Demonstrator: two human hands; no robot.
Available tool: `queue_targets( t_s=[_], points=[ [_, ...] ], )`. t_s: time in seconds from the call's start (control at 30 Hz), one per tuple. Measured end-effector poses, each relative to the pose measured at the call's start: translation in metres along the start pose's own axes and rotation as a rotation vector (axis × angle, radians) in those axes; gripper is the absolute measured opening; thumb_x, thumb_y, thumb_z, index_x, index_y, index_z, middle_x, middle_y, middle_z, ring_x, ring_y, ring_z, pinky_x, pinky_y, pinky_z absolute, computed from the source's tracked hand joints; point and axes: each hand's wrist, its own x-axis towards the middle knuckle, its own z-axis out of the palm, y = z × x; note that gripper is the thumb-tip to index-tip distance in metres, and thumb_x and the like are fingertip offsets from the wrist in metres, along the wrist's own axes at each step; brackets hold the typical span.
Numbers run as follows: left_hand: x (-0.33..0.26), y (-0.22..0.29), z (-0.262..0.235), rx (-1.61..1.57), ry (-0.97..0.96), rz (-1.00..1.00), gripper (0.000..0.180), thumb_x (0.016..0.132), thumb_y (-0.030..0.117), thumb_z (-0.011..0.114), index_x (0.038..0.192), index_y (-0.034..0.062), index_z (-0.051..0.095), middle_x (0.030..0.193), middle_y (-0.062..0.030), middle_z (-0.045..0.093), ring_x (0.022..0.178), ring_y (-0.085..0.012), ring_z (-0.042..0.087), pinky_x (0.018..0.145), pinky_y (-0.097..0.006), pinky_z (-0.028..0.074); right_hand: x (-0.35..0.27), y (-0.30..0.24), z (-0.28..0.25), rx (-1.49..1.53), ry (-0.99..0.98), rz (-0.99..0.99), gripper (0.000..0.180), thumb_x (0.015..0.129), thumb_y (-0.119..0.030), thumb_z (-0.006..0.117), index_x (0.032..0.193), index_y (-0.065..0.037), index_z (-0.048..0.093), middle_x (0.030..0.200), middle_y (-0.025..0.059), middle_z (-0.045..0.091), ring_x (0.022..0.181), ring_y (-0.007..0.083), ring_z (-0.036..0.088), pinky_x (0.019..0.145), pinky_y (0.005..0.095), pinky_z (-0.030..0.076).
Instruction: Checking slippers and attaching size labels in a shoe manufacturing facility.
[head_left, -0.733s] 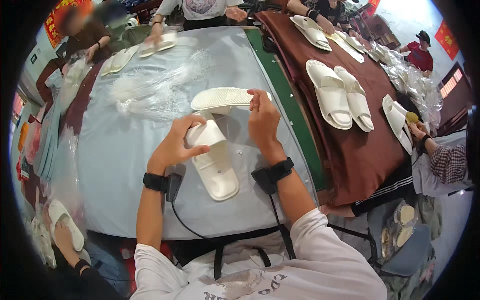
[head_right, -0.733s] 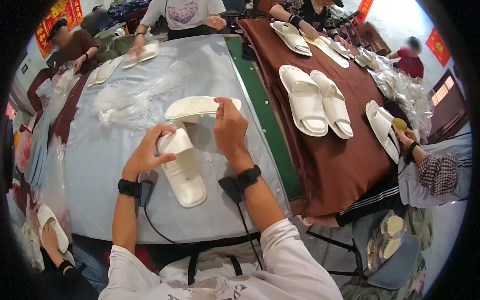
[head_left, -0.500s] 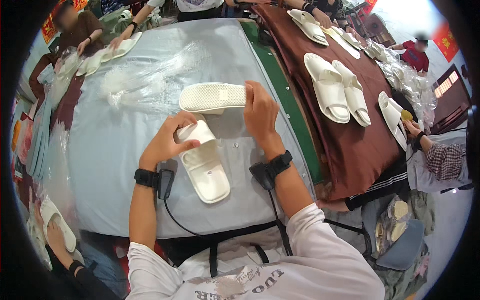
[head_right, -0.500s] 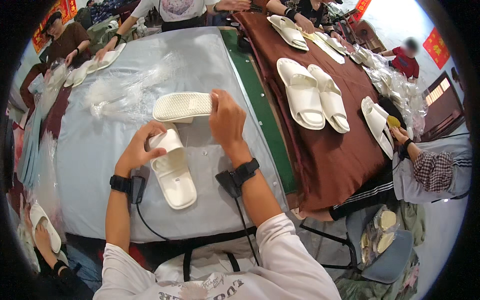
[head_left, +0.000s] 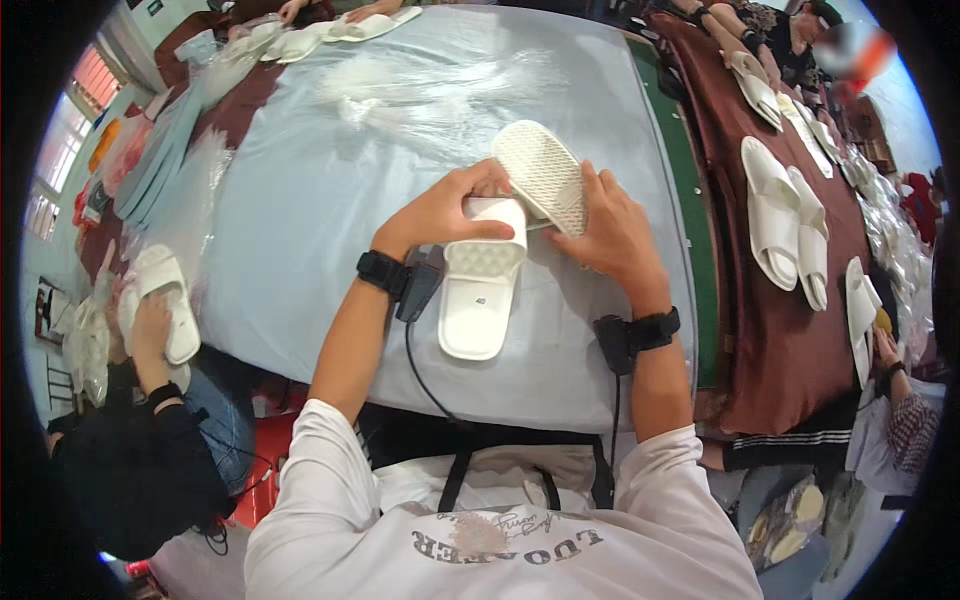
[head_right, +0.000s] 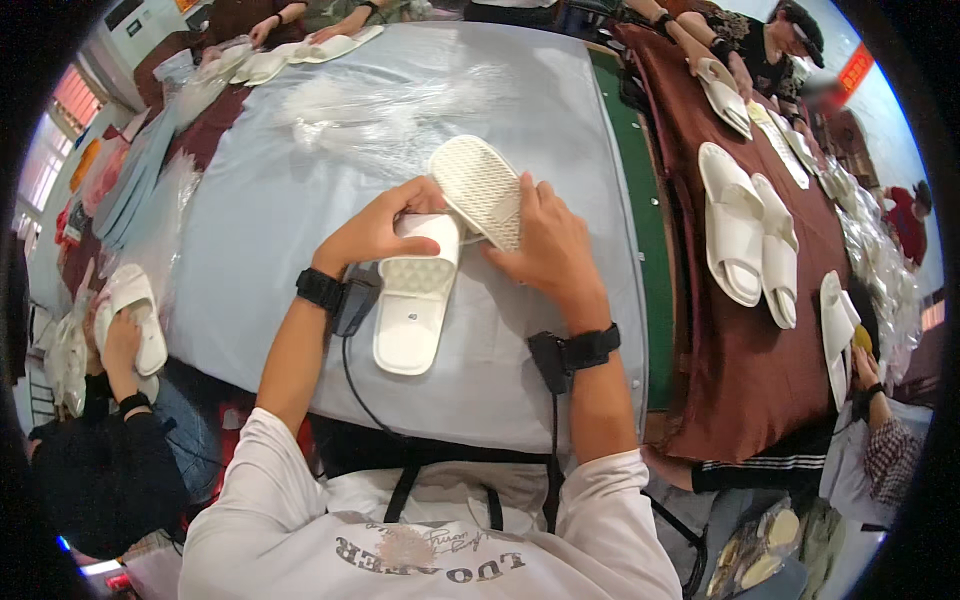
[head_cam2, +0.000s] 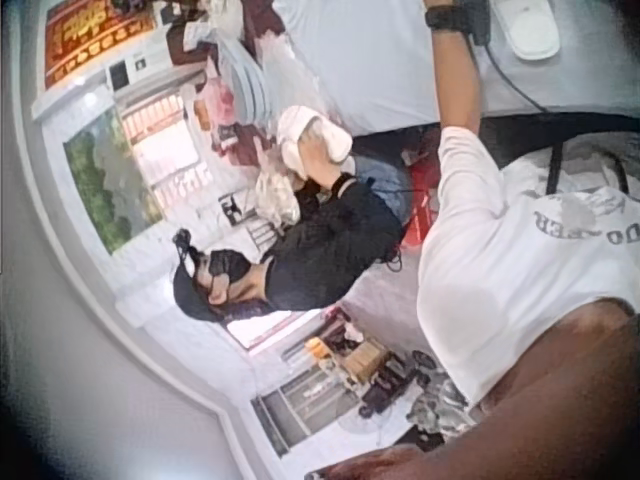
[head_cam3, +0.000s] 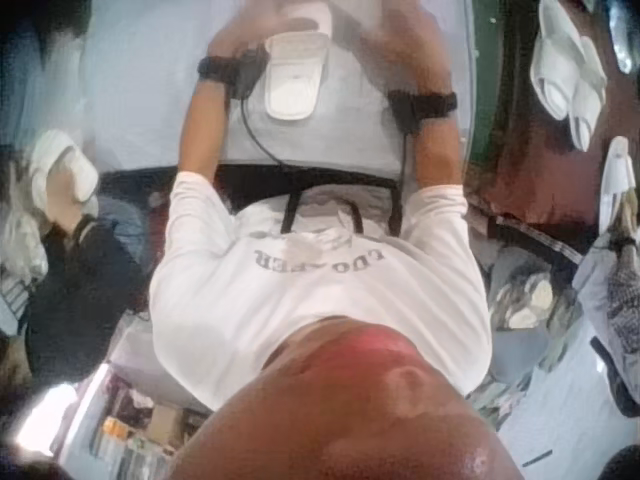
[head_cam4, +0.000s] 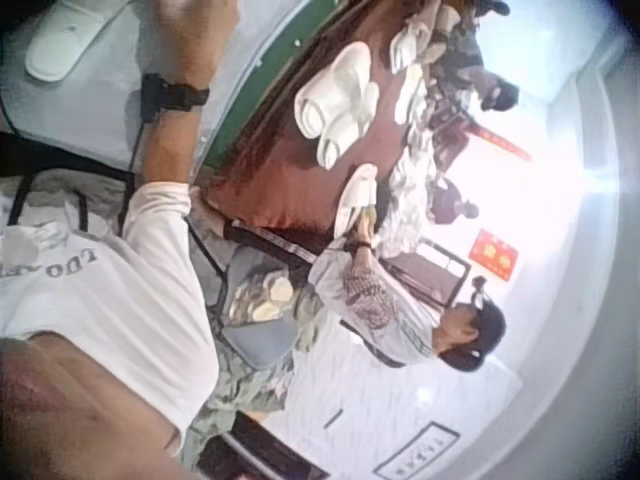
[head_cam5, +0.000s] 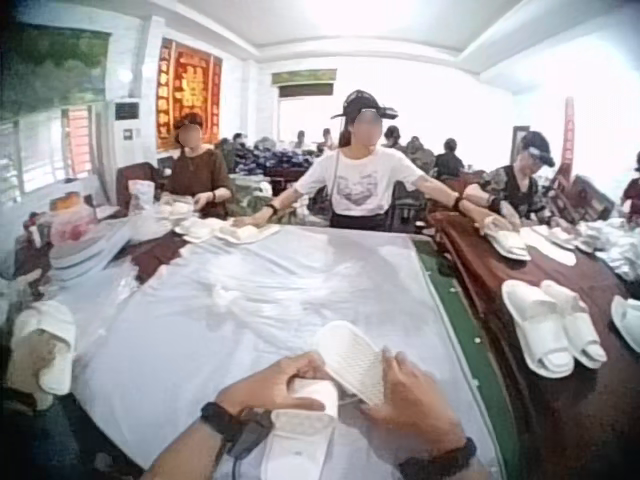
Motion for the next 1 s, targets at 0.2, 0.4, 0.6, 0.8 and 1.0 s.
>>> queue_targets(
  t_s=[0.2, 0.4, 0.6, 0.8, 1.0],
  points=[
    [-0.013, 0.019, -0.013, 0.318, -0.084, -0.155, 0.076, 0.073, 0.037, 0.091, 0.132, 0.0037, 0.057, 0.122, -0.0133, 0.064, 0.116, -0.0245, 0.060, 0.098, -0.035, 0.047, 0.007, 0.014, 0.001, 0.686, 0.094, 0.229, 0.041, 0.091, -0.031, 0.070, 0.112, 0.005, 0.071, 0.091, 0.0149, 0.072, 0.079, 0.0217, 0.068, 0.070, 0.0325, 0.053],
    [-0.032, 0.025, -0.006, 0.538, 0.013, -0.114, 0.070, 0.084, 0.037, 0.077, 0.141, 0.0046, 0.055, 0.137, -0.0190, 0.056, 0.126, -0.0344, 0.053, 0.107, -0.040, 0.043, 0.006, 0.028, 0.001, 1.003, -0.140, 0.397, 0.037, 0.095, -0.031, 0.063, 0.088, 0.005, 0.071, 0.070, -0.0022, 0.058, 0.061, 0.0072, 0.050, 0.054, 0.0271, 0.039],
    [-0.052, 0.040, 0.009, 0.698, 0.139, -0.109, 0.068, 0.086, 0.036, 0.073, 0.144, 0.0076, 0.052, 0.135, -0.0198, 0.055, 0.127, -0.0390, 0.050, 0.112, -0.044, 0.038, 0.003, 0.032, -0.009, 0.816, -0.617, 0.304, 0.035, 0.092, -0.035, 0.067, 0.074, -0.004, 0.069, 0.063, -0.0062, 0.050, 0.054, 0.0061, 0.041, 0.049, 0.0276, 0.028],
    [-0.029, 0.043, 0.037, 0.814, 0.189, 0.007, 0.067, 0.085, 0.027, 0.072, 0.145, 0.0078, 0.051, 0.130, -0.0166, 0.058, 0.127, -0.0352, 0.050, 0.111, -0.044, 0.036, -0.001, 0.020, -0.008, 0.729, -0.725, 0.108, 0.061, 0.096, -0.059, 0.064, 0.058, -0.011, 0.059, 0.052, -0.0077, 0.039, 0.048, 0.0048, 0.034, 0.045, 0.0271, 0.023],
    [-0.042, 0.046, 0.035, 0.967, 0.204, -0.165, 0.058, 0.081, 0.010, 0.073, 0.136, 0.0070, 0.058, 0.125, -0.0118, 0.058, 0.123, -0.0307, 0.053, 0.108, -0.043, 0.038, 0.004, 0.043, 0.002, 1.156, -0.471, 0.397, 0.053, 0.102, -0.052, 0.059, 0.066, -0.016, 0.044, 0.057, -0.0084, 0.035, 0.050, 0.0049, 0.029, 0.046, 0.0268, 0.021]
  ],
)
